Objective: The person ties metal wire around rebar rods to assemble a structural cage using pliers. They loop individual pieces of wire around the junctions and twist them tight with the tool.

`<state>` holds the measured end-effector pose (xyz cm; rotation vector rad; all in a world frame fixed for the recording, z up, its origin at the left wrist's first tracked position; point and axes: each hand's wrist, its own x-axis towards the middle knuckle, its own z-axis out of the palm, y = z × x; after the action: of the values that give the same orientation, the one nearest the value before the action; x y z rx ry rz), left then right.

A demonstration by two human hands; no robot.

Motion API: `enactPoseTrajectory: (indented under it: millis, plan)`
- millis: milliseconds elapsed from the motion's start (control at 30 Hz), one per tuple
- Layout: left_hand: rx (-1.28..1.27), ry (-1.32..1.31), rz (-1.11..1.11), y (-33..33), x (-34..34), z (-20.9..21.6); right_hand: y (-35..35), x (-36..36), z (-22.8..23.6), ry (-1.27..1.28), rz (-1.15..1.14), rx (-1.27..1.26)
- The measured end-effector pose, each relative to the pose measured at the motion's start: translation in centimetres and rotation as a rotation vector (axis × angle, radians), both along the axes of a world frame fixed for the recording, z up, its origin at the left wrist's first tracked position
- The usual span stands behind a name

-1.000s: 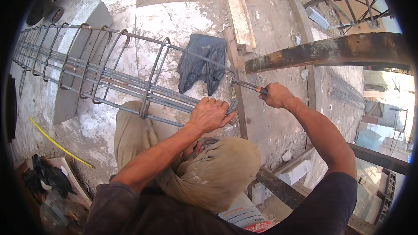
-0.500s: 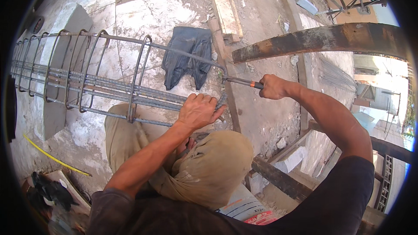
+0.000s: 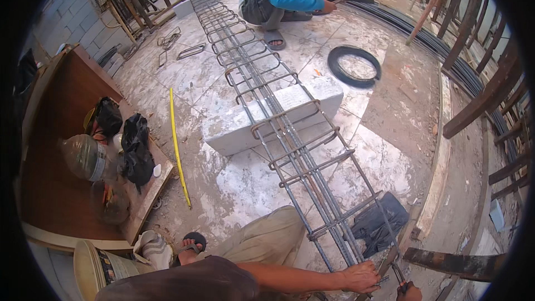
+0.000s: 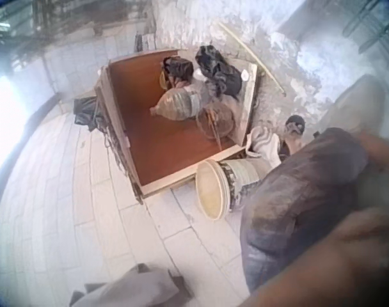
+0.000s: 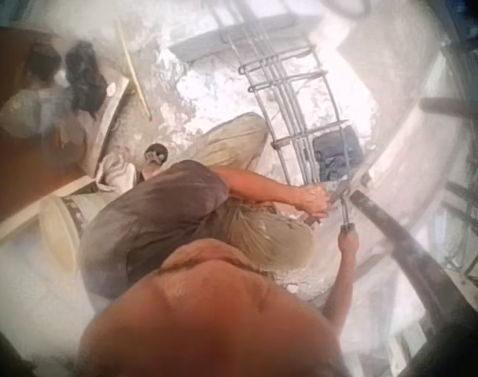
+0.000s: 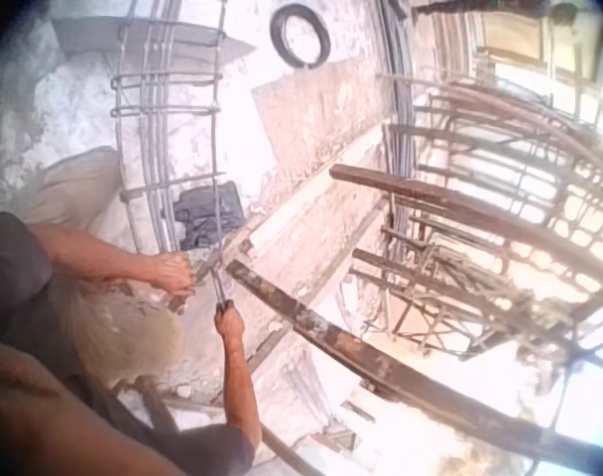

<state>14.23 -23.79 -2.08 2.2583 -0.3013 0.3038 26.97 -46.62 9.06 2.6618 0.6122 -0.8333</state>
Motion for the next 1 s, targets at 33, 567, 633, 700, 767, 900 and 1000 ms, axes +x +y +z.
enactPoseTrajectory:
  millis: [33, 567, 633, 700, 767, 900, 1000]
  plan:
    - [-0.022, 0.01, 0.022, 0.3, -0.4, -0.2, 1.1, -1.0, 0.1, 0.009, 0.05, -0.049]
    - [0.069, 0.001, 0.007, -0.3, 1.4, -1.9, 1.9, -4.3, 0.1, -0.143, -0.031, 0.166]
    - [0.123, 0.059, -0.013, -0.1, 1.4, -1.5, 2.0, -4.9, -0.4, -0.226, -0.023, 0.138]
    - [0.128, 0.052, -0.001, -0.1, 1.4, -1.8, 2.0, -4.9, -1.0, -0.309, -0.01, 0.111]
    - [0.131, 0.047, 0.004, -0.1, 1.4, -1.5, 1.5, -4.3, -1.5, -0.23, -0.004, 0.072]
    - [0.118, -0.006, 0.041, 0.0, 1.2, -2.0, 0.4, -3.7, -2.8, -0.151, 0.031, 0.134]
    - [0.164, 0.018, -0.003, -0.1, 1.5, -1.6, -0.2, -4.1, -2.7, -0.281, 0.032, 0.165]
